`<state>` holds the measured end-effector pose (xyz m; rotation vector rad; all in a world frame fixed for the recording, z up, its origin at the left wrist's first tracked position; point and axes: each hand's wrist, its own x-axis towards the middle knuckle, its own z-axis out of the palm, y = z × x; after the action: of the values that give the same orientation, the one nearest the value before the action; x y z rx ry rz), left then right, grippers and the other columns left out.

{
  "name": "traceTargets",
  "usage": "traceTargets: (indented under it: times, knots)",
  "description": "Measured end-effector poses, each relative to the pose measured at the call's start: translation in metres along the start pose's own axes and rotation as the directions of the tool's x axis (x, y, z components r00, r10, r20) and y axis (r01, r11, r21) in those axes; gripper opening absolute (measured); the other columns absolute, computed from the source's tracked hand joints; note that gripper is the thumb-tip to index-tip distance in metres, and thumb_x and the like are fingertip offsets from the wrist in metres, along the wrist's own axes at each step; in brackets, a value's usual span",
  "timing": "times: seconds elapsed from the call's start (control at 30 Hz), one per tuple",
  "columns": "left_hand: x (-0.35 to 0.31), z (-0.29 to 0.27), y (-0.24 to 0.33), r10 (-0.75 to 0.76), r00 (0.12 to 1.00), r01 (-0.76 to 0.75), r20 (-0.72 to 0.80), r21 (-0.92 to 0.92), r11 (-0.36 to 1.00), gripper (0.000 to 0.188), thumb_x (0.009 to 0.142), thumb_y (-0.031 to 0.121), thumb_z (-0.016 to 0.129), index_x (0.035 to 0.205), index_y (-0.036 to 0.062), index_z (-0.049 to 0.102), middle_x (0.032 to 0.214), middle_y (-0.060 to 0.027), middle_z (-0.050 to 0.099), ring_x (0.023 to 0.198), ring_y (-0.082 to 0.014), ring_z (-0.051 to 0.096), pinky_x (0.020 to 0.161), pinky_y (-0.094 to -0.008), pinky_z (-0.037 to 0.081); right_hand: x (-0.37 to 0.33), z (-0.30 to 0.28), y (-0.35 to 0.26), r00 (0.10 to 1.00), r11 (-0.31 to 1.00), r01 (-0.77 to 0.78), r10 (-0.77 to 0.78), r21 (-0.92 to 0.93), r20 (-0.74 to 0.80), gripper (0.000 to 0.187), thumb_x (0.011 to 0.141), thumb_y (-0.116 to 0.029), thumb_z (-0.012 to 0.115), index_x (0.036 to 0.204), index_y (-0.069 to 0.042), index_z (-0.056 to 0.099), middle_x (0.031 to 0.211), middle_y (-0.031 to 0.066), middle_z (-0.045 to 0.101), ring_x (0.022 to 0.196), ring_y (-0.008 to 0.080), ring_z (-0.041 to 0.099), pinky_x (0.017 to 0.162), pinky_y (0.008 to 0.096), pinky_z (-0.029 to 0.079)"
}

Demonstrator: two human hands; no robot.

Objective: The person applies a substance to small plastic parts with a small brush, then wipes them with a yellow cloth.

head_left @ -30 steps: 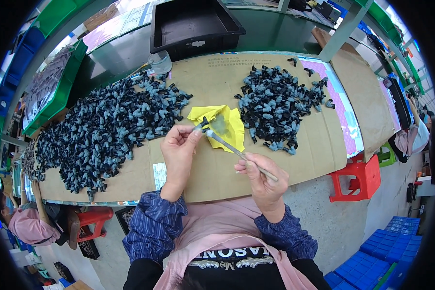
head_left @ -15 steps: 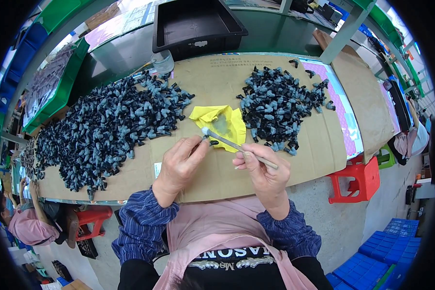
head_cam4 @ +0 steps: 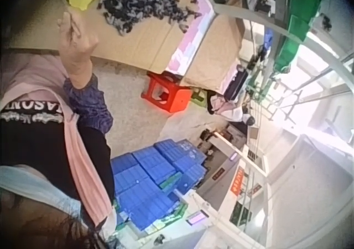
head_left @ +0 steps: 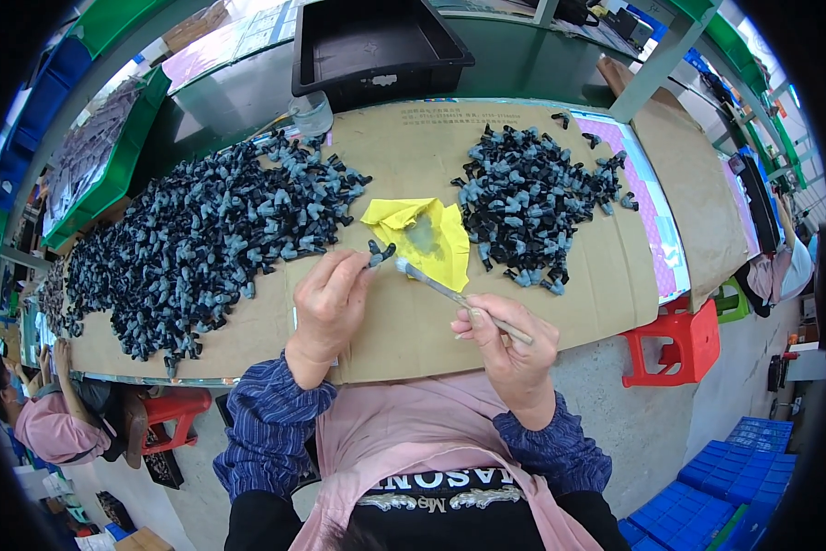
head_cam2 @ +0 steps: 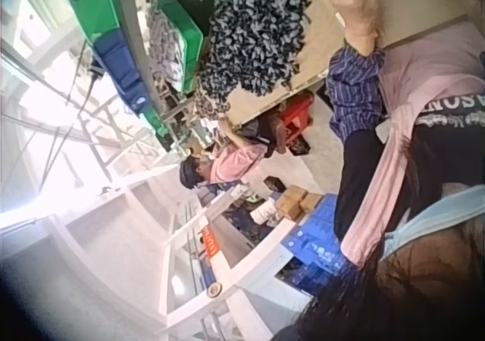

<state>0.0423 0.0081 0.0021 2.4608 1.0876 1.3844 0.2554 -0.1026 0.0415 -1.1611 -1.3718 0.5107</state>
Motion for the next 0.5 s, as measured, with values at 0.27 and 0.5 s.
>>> traceTargets:
  times: [0.27, 0.5]
  knots:
    - [0.003, -0.004, 0.007, -0.068, 0.995, 0.07, 0.077, -0.015, 0.997, 0.027, 0.077, -0.005, 0.077, 0.101, 0.0027, 0.067, 0.093, -0.0132, 0.068, 0.075, -0.0293, 0.068, 0.062, -0.0362, 0.055, 0.004, 0.005, 0.001, 0.999, 0.998, 0.033, -0.031, 0.048, -0.031, 0.018, 0.093, 0.006, 0.068, 0.111, 0.006, 0.068, 0.091, 0.0159, 0.074, 0.077, 0.0191, 0.076, 0.065, 0.027, 0.06]
    - [0.035, -0.069, -0.023, -0.127, 0.992, 0.116, 0.008, 0.353, 0.928, 0.022, 0.08, -0.006, 0.073, 0.1, 0.0024, 0.067, 0.098, -0.0139, 0.068, 0.087, -0.0333, 0.067, 0.074, -0.0405, 0.055, -0.002, -0.013, 0.018, 0.996, 0.999, -0.039, 0.041, 0.027, -0.077, 0.017, 0.094, 0.006, 0.068, 0.111, 0.006, 0.068, 0.093, 0.0157, 0.074, 0.079, 0.0189, 0.076, 0.066, 0.0273, 0.061]
